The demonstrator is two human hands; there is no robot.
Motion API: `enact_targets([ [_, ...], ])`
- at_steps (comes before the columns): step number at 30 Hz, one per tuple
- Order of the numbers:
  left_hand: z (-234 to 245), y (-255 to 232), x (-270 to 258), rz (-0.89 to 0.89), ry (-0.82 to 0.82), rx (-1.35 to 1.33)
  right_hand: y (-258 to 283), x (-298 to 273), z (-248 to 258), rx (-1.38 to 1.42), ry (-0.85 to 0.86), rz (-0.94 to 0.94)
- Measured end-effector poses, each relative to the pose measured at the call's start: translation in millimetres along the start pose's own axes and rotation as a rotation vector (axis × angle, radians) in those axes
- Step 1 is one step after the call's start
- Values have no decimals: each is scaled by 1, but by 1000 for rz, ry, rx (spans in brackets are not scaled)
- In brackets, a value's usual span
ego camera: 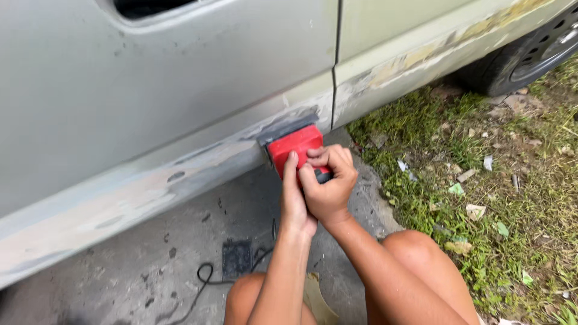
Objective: The person uses a red electric sander to smooth the lower side panel of a silver car. They move the tool back and forth along the area below the door, focusing on the transition between the door and the rear quarter panel.
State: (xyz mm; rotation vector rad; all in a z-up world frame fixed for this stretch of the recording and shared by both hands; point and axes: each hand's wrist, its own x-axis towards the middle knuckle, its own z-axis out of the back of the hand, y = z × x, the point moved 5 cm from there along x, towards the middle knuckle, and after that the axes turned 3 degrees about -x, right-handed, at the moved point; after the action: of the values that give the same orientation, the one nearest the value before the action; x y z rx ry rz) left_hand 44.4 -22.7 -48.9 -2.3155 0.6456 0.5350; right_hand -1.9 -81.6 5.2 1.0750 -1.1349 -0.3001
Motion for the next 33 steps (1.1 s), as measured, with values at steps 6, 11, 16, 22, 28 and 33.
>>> enact_targets([
  [6,14,0,13,13,-4,2,3,-5,-4,-34,10,10],
  [11,16,7,7,8,22,3,0,-9,2,-29,24,11],
  [16,15,6,14,32,-26,-6,-6,-7,-2,-64,21,8],
  [22,0,14,15,15,16,-10,-5,6,4,-67,16,62],
  [28,-14,2,-4,21,18,54,-12,5,7,-26,-15,45],
  [33,-14,-1,-1,8,-5,26,-9,5,-1,-24,2,76],
])
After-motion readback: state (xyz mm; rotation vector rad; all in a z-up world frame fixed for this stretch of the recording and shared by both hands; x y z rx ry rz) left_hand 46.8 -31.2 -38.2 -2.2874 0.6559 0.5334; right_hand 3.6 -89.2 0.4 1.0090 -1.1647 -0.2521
